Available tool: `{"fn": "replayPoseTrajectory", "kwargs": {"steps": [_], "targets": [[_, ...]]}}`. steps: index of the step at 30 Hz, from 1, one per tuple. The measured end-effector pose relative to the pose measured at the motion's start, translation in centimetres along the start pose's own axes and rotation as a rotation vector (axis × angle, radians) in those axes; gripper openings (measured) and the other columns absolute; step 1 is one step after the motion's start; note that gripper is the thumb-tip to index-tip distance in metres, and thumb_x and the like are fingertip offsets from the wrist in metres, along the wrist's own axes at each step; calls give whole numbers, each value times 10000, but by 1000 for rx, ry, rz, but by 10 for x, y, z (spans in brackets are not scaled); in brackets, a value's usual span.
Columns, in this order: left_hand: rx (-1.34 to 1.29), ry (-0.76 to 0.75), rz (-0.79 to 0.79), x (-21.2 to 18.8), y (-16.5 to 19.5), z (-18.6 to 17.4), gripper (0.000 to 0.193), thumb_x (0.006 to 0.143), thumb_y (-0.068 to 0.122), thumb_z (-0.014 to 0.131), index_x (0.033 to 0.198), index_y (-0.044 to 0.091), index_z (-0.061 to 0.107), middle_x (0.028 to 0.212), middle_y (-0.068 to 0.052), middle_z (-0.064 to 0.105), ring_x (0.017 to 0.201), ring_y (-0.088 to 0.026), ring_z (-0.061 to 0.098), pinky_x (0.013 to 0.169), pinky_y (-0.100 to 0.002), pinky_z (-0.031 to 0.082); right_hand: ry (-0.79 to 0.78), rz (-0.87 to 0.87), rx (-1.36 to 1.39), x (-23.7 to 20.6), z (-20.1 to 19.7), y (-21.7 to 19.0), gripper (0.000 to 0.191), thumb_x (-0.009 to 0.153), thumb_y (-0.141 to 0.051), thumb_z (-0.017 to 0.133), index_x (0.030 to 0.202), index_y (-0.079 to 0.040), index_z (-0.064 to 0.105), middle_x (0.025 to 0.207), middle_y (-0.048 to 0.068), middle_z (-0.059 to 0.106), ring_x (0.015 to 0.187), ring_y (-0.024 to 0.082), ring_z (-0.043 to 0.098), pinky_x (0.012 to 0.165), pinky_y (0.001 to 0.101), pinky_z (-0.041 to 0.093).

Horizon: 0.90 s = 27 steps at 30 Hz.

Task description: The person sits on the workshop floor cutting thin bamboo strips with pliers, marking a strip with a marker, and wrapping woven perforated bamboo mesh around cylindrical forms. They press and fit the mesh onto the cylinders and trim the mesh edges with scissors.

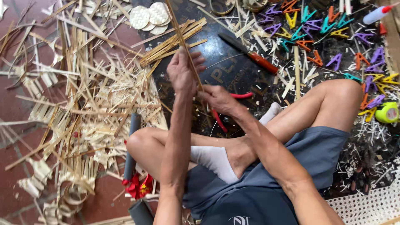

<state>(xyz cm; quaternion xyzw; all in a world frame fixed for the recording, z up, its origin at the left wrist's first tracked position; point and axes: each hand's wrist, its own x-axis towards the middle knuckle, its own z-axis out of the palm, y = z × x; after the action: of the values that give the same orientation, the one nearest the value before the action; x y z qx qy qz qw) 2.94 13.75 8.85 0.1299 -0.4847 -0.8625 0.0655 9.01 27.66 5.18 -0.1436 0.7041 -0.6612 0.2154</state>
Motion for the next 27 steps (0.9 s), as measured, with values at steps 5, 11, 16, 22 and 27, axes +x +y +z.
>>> {"fn": "replayPoseTrajectory", "kwargs": {"steps": [5,11,16,22,27], "targets": [[-24,-47,343,-9,0,40,308,1086,283,607,1248,33,685,782,-5,613,588,-80,525,467,-211,435,71,-296,-473,18,-37,-7,167,948,-151,682,1034,-9,675,936,166,712,836,284,729,738,396,562],[512,-66,831,-23,-15,81,210,1069,166,709,1251,74,658,916,-25,699,801,-103,678,738,-246,588,237,-510,-780,43,-85,-11,391,956,-260,731,1221,-10,588,1040,226,683,914,446,682,738,491,544],[640,-63,780,-22,-25,80,286,1007,124,730,1268,41,645,1057,-89,726,901,-158,733,824,-294,602,305,-565,-633,51,-88,22,371,986,-225,706,1264,0,606,1102,236,684,987,455,670,771,503,550],[749,-51,848,-19,-35,77,295,1020,107,725,1293,67,621,1072,-115,718,876,-198,745,769,-291,604,376,-464,-644,63,-86,43,268,965,-263,734,1084,-47,628,896,211,686,866,444,687,708,509,537],[757,-28,896,-26,-28,86,334,1007,112,722,1321,77,615,1041,-103,710,893,-217,744,748,-311,603,270,-480,-680,58,-83,47,305,907,-270,762,1085,-54,643,891,205,693,871,448,681,710,503,533]]}}
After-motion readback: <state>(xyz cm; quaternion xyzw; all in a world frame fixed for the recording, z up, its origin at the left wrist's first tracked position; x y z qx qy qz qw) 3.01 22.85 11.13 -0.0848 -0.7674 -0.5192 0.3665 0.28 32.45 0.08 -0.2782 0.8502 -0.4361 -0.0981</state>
